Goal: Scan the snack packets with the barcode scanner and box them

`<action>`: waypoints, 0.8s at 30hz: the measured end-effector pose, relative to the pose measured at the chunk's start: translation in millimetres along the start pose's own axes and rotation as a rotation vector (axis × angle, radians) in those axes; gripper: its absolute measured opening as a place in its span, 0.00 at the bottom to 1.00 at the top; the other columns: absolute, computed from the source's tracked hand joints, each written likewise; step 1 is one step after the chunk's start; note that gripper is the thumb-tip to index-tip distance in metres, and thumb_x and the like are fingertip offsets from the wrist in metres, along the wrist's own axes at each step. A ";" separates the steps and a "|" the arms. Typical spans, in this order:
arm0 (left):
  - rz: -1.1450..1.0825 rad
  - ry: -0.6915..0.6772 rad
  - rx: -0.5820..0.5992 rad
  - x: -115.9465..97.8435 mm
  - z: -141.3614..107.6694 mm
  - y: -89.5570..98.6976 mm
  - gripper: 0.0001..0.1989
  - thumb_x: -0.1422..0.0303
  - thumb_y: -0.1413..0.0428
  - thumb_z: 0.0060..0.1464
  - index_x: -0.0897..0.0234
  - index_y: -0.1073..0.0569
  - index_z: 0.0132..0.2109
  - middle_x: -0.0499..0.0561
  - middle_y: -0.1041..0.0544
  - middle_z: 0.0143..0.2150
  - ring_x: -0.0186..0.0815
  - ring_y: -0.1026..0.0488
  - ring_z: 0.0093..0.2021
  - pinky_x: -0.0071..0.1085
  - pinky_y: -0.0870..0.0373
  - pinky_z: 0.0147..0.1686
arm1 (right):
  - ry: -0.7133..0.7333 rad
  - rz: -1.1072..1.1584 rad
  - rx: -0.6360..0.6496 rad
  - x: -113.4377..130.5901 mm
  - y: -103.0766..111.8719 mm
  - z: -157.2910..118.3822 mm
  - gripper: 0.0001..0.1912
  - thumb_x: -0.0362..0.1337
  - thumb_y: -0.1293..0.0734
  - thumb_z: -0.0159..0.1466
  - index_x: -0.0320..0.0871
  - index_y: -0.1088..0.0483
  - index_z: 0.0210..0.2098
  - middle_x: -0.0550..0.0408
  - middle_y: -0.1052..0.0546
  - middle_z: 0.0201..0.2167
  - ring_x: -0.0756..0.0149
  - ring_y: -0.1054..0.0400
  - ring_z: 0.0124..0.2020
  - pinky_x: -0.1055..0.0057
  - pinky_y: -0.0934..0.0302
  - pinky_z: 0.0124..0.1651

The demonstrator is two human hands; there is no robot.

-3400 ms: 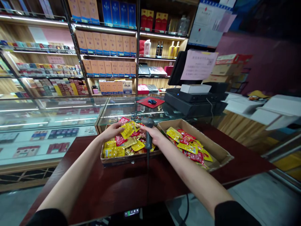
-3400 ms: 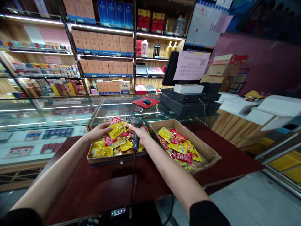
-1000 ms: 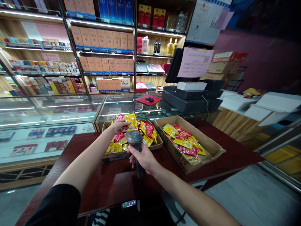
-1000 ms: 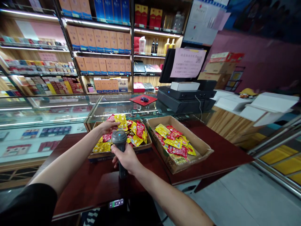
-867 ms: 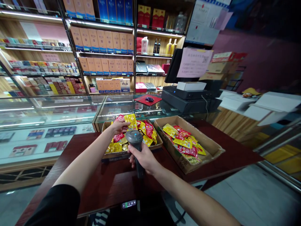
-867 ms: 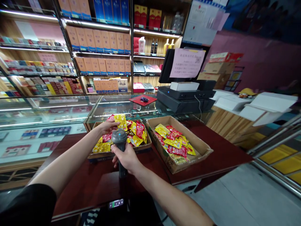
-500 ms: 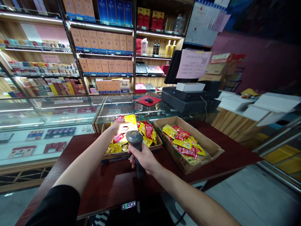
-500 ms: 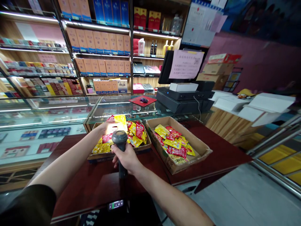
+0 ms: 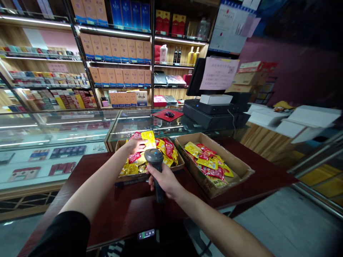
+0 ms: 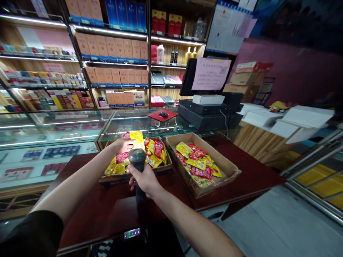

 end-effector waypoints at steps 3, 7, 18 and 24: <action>0.077 0.000 0.042 -4.1 -9.5 -9.8 0.15 0.73 0.33 0.41 0.64 0.30 0.35 0.48 0.25 0.27 0.30 0.29 0.22 0.25 0.29 0.24 | 0.003 -0.004 0.001 0.4 2.1 0.2 0.23 0.51 0.28 0.51 0.42 0.36 0.36 0.59 0.29 0.29 0.76 0.36 0.16 0.76 0.39 0.13; 0.095 -0.012 0.080 -11.6 -22.0 -23.7 0.16 0.73 0.32 0.39 0.65 0.31 0.32 0.45 0.28 0.24 0.27 0.31 0.19 0.23 0.29 0.19 | 0.095 0.024 -0.075 19.7 26.4 15.3 0.21 0.48 0.28 0.52 0.43 0.35 0.39 0.54 0.26 0.34 0.68 0.29 0.27 0.74 0.33 0.19; 0.135 0.042 0.274 -18.2 -29.1 -121.8 0.15 0.73 0.31 0.39 0.66 0.28 0.34 0.48 0.24 0.29 0.28 0.27 0.23 0.24 0.25 0.23 | -0.005 0.122 -0.346 74.8 142.7 76.0 0.03 0.32 0.35 0.58 0.38 0.33 0.30 0.57 0.28 0.19 0.69 0.31 0.21 0.70 0.31 0.26; 0.210 0.056 0.365 -6.4 -9.6 -216.0 0.11 0.73 0.34 0.44 0.69 0.26 0.36 0.52 0.23 0.28 0.28 0.28 0.21 0.25 0.25 0.24 | 0.082 0.107 -0.448 107.3 218.8 58.4 0.02 0.31 0.35 0.57 0.38 0.32 0.28 0.55 0.27 0.19 0.68 0.31 0.21 0.70 0.31 0.27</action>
Point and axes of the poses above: each hand's wrist, its own z-axis towards the middle knuckle, its own y-axis out of the back of the hand, x = y × z, the point moved 10 cm from there along z, towards the middle knuckle
